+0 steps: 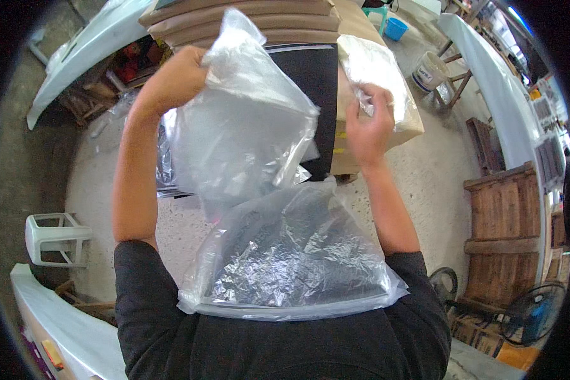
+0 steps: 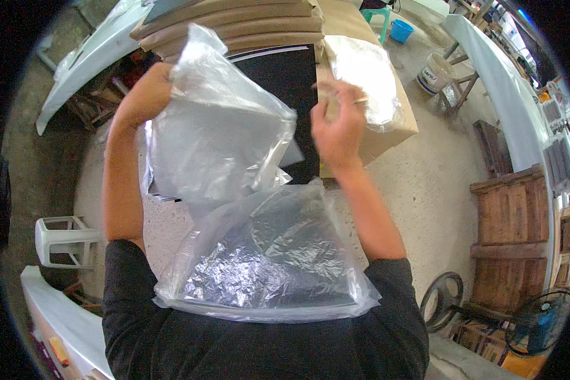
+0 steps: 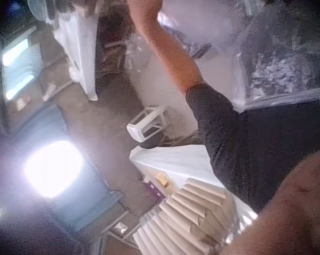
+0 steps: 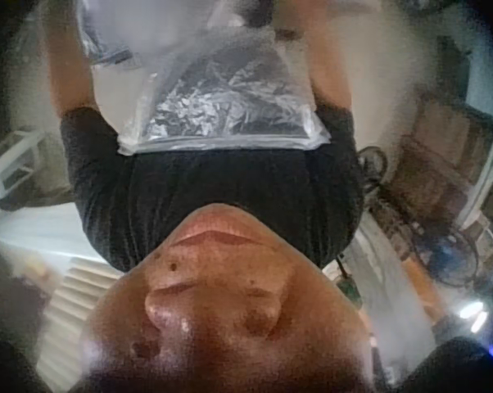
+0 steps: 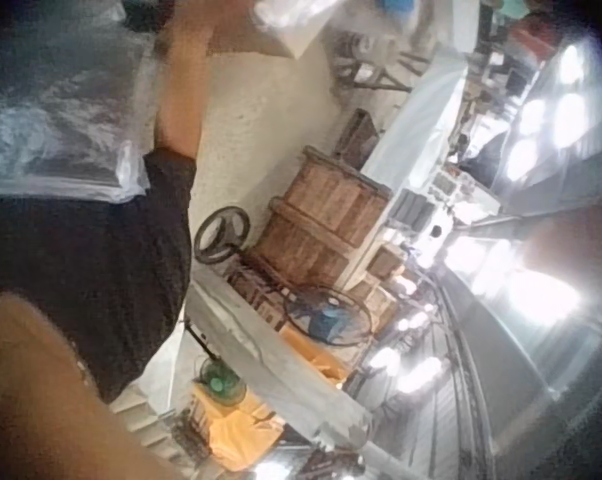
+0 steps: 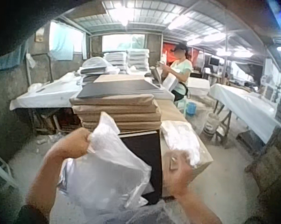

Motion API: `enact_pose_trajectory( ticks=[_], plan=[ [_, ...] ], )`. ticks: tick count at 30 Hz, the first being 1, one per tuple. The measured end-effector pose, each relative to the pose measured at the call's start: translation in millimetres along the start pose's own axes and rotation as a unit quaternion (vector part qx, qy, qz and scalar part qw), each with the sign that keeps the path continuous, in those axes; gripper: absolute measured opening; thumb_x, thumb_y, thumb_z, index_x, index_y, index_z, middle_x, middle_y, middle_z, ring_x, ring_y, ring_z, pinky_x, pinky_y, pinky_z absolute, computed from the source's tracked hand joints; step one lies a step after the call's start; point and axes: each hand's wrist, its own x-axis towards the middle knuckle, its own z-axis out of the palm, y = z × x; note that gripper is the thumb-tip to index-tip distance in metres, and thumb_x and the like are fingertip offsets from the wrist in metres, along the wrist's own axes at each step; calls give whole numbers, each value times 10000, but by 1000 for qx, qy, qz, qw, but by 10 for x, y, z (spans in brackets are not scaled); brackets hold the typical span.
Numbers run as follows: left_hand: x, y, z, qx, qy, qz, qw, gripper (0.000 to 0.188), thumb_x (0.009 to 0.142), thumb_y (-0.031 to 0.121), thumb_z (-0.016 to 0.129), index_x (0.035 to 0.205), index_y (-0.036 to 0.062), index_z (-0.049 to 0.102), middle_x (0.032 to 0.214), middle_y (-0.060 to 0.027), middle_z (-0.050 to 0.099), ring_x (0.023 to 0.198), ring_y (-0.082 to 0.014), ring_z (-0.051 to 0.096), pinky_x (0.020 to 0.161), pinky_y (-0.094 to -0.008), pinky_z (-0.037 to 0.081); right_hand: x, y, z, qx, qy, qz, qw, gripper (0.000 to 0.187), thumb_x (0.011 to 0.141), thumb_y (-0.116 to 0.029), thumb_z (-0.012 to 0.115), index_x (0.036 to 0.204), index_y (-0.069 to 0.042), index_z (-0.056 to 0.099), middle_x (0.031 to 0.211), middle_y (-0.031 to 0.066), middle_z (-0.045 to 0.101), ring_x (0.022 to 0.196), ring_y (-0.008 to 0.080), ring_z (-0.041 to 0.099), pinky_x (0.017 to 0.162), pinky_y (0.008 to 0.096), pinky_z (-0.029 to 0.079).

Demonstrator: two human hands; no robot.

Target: The person picks up a dark rectangular board from a stack and places it into a clear plastic bag by hand, repeating this action with several more boards.

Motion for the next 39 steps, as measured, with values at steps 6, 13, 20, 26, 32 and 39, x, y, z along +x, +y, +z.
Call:
enact_pose_trajectory(
  ticks=[6,13,20,26,32,39],
  plan=[
    [-571,979,266,145,44,270,951,244,667,97,557,897,19,571,665,-118,598,588,-260,593,525,-347,452,334,-714,-87,650,-237,531,490,327,832,-280,475,1051,-43,529,948,77,588,786,184,571,702,296,458],
    [-745,1183,1669,105,-260,414,866,143,634,159,554,693,29,553,629,-125,592,573,-301,593,499,-396,456,432,-336,4,606,-297,523,521,390,772,-288,590,1052,-24,533,957,98,589,812,166,581,735,285,465],
    [-576,951,2433,187,-305,408,840,135,675,160,543,706,66,635,740,-121,625,729,-278,613,605,-380,484,268,-50,546,288,-451,203,820,208,708,-153,660,787,34,617,714,84,603,640,117,550,605,274,446],
    [-550,860,2613,179,-290,370,864,142,678,137,540,726,55,645,783,-126,630,758,-273,614,640,-375,490,-180,-107,750,388,-413,161,808,278,718,-189,639,877,35,598,760,71,613,664,180,567,656,323,447],
    [-582,853,2683,173,-332,351,858,204,690,109,539,846,2,615,850,-164,612,843,-287,590,714,-380,475,-383,-7,958,211,-335,185,899,212,762,-127,524,743,77,575,660,157,602,639,263,591,603,350,442],
    [-776,936,1534,2,-52,377,925,662,664,306,665,1194,13,397,1161,-184,426,1097,-318,414,896,-426,356,32,-126,552,476,-104,251,836,180,837,-170,531,895,-10,589,774,11,597,699,86,544,640,231,435]
  ],
)
